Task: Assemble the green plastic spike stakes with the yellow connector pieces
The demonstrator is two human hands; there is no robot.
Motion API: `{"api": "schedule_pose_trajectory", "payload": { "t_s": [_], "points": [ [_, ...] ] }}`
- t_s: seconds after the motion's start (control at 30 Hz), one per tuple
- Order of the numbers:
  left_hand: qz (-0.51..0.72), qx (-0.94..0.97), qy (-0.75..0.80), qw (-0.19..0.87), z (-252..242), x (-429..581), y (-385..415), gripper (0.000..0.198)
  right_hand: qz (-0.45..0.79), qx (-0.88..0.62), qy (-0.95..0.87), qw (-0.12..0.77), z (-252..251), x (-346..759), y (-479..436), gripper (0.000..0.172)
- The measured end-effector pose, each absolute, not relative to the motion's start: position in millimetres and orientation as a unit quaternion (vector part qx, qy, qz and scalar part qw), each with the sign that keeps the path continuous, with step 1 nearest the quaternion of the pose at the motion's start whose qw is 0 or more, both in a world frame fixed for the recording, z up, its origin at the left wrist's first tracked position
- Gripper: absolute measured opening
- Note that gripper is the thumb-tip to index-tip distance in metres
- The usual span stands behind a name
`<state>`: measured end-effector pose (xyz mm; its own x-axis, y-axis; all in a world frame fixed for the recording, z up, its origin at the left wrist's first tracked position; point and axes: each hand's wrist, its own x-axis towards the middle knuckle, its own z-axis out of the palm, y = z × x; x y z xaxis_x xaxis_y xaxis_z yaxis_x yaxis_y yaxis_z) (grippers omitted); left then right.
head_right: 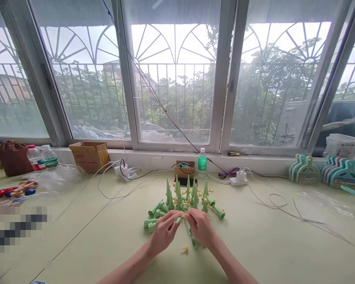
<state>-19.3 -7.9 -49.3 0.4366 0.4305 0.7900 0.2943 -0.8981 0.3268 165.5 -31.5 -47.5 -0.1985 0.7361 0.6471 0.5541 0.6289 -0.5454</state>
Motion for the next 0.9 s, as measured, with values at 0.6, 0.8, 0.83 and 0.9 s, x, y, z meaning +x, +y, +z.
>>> {"api": "schedule_pose_trajectory", "payload": {
  "t_s": [0.6, 0.8, 0.83, 0.9],
  "points": [
    [0.471, 0.853, 0.216, 0.054, -42, -18, -5, 0.025, 0.068, -0.423, -0.762, 0.485, -53, 166, -21, 0.037],
    [0.455, 0.862, 0.222, 0.027, -45, -18, -1, 0.025, 0.073, -0.421, -0.768, 0.477, -50, 165, -23, 0.036],
    [0.452, 0.863, 0.222, 0.023, -45, -19, -1, 0.025, 0.073, -0.423, -0.767, 0.476, -50, 165, -23, 0.036],
    [0.449, 0.866, 0.218, 0.017, -44, -18, 0, 0.025, 0.072, -0.426, -0.766, 0.476, -50, 166, -23, 0.036]
  ]
}}
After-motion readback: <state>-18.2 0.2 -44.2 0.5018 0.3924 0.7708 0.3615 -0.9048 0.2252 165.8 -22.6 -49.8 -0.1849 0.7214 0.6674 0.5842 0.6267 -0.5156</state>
